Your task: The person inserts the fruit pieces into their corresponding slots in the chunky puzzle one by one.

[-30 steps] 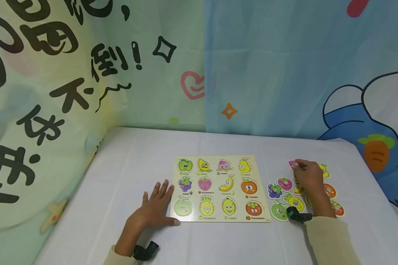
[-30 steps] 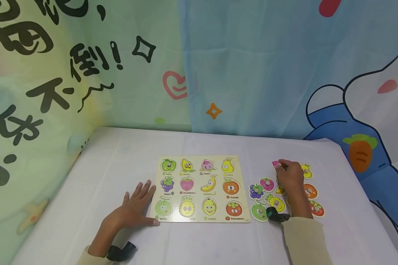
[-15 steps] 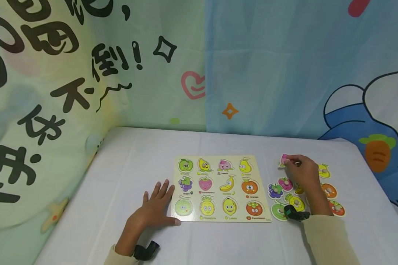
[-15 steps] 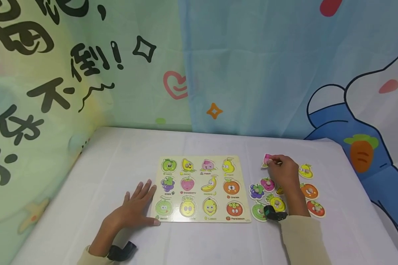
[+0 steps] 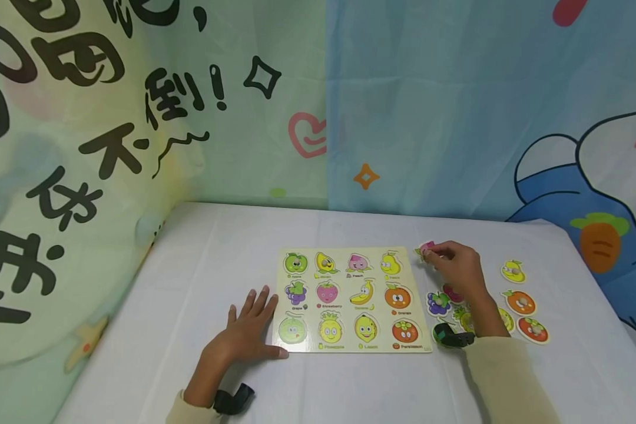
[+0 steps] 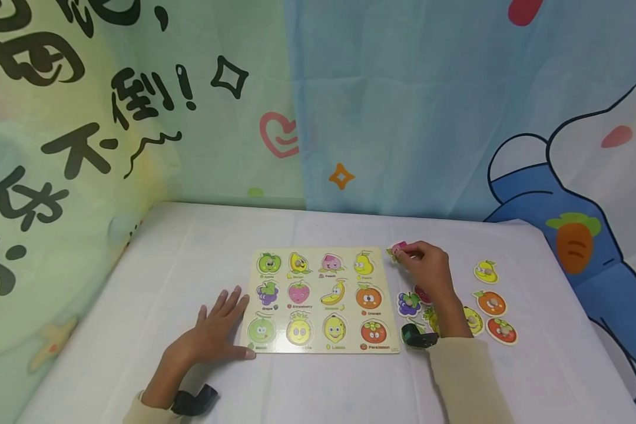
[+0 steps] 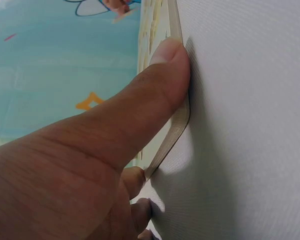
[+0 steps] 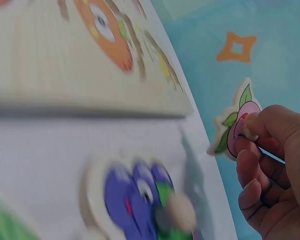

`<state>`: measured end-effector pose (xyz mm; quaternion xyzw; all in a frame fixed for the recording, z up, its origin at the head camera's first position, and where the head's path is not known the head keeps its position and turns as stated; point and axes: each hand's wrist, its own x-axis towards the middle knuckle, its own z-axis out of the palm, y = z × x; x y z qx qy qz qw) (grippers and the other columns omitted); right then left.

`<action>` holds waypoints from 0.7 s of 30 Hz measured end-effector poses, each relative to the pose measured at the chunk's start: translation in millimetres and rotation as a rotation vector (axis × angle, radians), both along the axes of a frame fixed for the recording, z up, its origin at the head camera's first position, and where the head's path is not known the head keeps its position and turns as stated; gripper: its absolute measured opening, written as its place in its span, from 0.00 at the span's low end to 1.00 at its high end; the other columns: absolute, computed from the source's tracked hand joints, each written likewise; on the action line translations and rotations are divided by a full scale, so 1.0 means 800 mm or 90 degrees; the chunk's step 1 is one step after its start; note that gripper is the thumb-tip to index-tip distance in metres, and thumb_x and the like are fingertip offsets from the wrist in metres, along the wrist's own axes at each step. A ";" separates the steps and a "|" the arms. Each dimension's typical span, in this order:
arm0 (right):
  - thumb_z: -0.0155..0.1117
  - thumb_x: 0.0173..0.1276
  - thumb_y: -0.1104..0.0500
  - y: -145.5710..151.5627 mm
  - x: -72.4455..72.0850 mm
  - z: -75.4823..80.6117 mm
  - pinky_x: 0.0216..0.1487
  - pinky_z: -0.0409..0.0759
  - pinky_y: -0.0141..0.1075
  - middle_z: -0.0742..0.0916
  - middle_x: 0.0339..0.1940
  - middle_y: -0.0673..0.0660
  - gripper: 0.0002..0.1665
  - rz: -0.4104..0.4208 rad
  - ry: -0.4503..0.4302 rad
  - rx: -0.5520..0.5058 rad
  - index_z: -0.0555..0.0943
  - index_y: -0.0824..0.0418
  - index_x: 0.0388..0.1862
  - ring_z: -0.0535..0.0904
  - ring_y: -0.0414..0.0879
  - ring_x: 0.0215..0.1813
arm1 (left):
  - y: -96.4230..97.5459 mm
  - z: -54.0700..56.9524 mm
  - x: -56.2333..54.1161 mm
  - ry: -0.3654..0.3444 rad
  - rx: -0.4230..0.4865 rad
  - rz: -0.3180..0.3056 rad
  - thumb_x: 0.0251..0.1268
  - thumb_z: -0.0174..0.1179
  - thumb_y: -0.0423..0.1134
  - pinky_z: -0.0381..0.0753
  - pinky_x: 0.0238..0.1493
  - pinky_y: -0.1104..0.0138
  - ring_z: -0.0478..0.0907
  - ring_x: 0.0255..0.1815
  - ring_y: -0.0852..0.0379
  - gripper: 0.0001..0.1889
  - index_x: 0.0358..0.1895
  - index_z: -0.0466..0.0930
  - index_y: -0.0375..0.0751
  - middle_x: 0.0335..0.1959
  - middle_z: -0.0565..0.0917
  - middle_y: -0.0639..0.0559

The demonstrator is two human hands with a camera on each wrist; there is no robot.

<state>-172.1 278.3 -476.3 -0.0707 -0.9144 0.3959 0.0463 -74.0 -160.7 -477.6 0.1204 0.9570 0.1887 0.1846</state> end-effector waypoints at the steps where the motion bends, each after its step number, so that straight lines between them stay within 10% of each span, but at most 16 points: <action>1: 0.64 0.67 0.41 -0.005 -0.001 -0.001 0.33 0.76 0.33 0.85 0.40 0.59 0.25 0.006 0.003 -0.007 0.84 0.62 0.47 0.80 0.50 0.36 | 0.000 0.000 0.000 0.000 0.000 -0.001 0.40 0.75 0.62 0.36 0.67 0.34 0.33 0.78 0.42 0.61 0.78 0.51 0.46 0.79 0.43 0.47; 21: 0.66 0.68 0.46 -0.107 -0.021 -0.008 0.35 0.74 0.38 0.84 0.36 0.54 0.16 0.161 -0.006 -0.059 0.86 0.58 0.41 0.75 0.48 0.36 | -0.006 -0.001 0.000 0.001 0.021 -0.001 0.40 0.75 0.62 0.34 0.67 0.34 0.33 0.78 0.42 0.61 0.78 0.51 0.46 0.79 0.43 0.47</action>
